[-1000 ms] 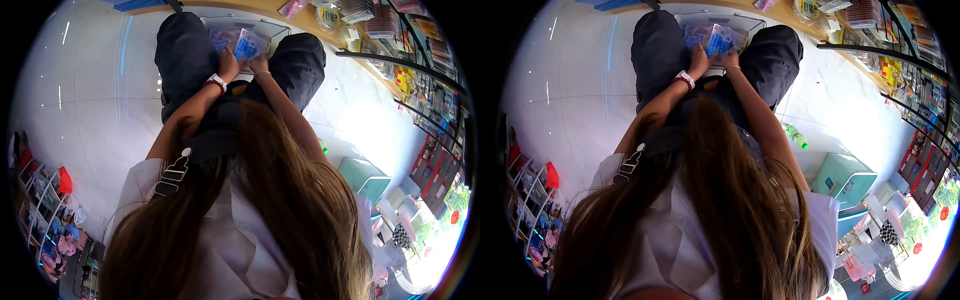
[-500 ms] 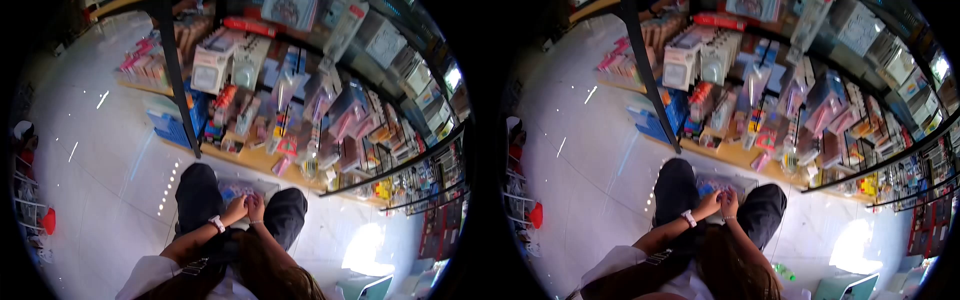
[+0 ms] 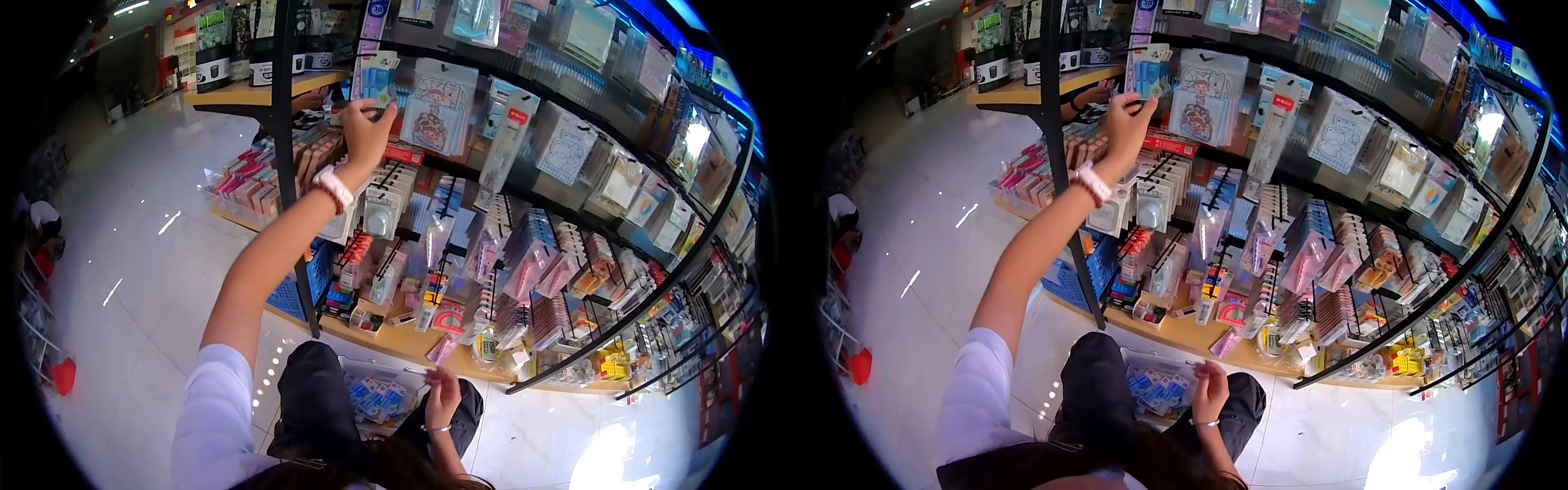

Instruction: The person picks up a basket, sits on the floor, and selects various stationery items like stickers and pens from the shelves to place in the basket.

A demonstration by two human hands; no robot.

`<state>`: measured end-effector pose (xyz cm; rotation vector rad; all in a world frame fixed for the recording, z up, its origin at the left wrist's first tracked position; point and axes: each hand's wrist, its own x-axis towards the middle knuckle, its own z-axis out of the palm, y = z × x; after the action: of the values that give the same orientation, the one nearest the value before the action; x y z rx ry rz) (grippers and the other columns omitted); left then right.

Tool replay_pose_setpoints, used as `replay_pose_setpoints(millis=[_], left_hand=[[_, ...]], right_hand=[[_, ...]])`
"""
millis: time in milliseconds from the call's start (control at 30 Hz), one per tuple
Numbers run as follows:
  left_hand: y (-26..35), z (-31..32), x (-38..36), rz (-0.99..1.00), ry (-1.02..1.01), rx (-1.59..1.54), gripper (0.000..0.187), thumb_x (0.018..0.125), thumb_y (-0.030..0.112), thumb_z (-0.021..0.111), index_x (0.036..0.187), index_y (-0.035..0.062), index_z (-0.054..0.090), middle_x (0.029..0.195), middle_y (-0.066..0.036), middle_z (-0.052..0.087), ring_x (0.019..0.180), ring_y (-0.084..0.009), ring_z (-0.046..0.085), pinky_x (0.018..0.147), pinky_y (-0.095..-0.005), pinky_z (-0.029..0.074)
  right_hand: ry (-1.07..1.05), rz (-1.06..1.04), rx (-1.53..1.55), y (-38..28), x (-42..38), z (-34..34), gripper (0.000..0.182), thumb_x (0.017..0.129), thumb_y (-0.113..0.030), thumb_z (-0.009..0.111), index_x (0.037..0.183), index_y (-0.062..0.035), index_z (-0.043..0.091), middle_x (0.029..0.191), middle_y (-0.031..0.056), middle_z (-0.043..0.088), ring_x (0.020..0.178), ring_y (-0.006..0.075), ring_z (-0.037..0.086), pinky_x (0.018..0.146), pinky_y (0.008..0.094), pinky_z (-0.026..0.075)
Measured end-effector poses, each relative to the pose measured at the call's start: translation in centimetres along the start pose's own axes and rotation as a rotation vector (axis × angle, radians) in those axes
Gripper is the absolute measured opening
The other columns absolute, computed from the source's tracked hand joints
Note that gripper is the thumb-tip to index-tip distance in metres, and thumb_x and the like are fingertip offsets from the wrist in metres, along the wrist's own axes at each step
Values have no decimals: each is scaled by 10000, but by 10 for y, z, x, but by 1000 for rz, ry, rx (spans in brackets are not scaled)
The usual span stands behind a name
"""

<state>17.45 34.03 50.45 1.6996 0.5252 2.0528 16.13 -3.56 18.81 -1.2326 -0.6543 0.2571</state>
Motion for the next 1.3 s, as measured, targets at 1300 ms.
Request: replay_pose_setpoints(millis=[1300], left_hand=[[13,-74,51,-533,-285,-485,207,693,201,658,816,64,564,719,0,551,644,-82,506,578,-218,394]], right_hand=[[-124,257,-231,33,-96,-67,156,861,-13,430,960,46,536,851,108,618,740,133,604,683,212,459]])
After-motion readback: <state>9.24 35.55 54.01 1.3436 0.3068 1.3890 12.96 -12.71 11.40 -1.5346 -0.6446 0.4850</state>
